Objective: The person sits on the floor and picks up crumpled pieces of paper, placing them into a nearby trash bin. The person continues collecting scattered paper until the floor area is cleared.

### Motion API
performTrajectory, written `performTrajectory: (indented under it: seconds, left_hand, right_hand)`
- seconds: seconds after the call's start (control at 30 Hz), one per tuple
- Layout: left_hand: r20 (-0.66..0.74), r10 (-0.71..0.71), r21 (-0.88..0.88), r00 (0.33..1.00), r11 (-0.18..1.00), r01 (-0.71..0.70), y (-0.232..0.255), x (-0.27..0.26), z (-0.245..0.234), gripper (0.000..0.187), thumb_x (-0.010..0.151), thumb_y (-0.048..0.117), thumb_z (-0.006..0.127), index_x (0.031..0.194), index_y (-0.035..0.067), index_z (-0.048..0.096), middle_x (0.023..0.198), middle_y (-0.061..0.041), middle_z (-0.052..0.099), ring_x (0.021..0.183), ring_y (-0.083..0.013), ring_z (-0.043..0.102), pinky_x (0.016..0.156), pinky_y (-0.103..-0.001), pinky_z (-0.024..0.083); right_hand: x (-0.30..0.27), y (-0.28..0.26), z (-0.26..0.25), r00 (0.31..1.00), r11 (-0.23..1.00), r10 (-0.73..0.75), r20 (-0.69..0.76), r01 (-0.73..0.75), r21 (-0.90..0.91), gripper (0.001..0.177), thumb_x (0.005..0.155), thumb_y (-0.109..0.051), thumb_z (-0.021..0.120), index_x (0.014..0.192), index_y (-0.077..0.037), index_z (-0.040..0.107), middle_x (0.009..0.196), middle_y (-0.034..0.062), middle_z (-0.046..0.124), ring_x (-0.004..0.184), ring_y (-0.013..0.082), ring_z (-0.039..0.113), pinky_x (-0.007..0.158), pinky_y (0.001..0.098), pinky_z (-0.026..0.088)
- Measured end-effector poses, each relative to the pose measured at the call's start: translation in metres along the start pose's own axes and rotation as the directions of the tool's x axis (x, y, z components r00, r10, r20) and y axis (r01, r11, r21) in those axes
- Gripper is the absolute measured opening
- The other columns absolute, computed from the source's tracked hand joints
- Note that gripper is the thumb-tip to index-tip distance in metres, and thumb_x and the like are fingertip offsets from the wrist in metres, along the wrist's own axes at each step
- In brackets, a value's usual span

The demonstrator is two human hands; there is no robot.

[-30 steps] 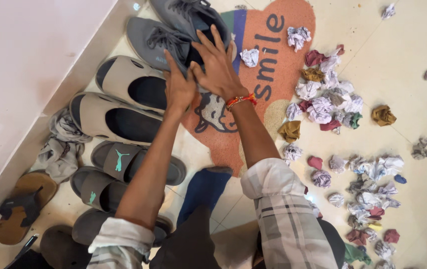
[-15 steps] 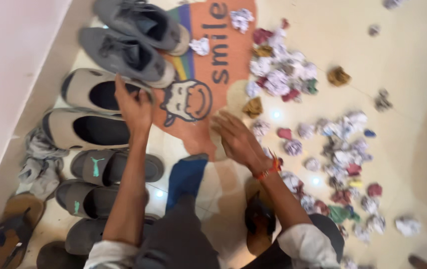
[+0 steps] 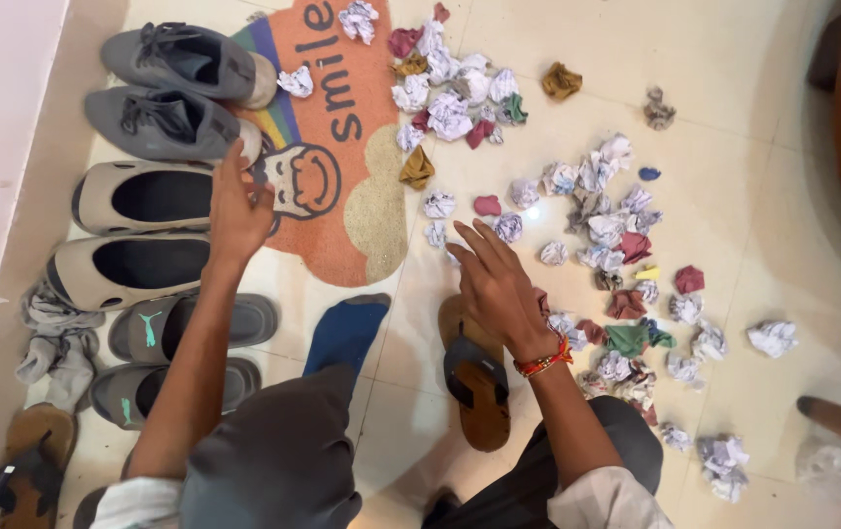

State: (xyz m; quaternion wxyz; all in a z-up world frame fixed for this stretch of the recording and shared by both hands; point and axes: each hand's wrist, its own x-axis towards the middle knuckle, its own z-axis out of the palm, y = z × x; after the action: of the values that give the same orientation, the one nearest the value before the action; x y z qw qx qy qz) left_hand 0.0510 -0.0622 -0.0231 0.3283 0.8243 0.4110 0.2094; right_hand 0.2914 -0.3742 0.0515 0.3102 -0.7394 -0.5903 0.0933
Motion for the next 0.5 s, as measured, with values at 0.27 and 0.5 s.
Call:
performTrajectory:
  seconds: [0.27,0.5]
  left_hand:
    - [0.181,-0.105,0.133,0.978,0.988,0.082,-0.032,0.092,0.053,0.077,0.089,0.009,0.071,0.158,0.007,0.037,0.143,-0.024,0.051,0.109,-0.0396,0.062,0.097,-0.047,0.052]
    - [0.169,0.019,0.302,0.985,0.951,-0.07,-0.1,0.165,0.089,0.081,0.081,0.012,0.077,0.153,0.005,0.04,0.142,-0.028,0.046,0.127,-0.0497,0.048,0.101,-0.056,0.045]
  right_hand:
    - [-0.02,0.032,-0.003,0.991,0.99,0.137,-0.003,-0.137,-0.044,0.03,0.088,0.003,0.061,0.116,-0.004,0.07,0.139,0.014,0.062,0.134,0.0371,0.056,0.106,0.0463,0.049]
    - [-0.018,0.06,0.007,0.973,0.971,0.23,-0.024,-0.232,-0.062,0.035,0.085,0.004,0.061,0.118,-0.003,0.07,0.135,0.014,0.063,0.13,0.0357,0.058,0.102,0.044,0.052]
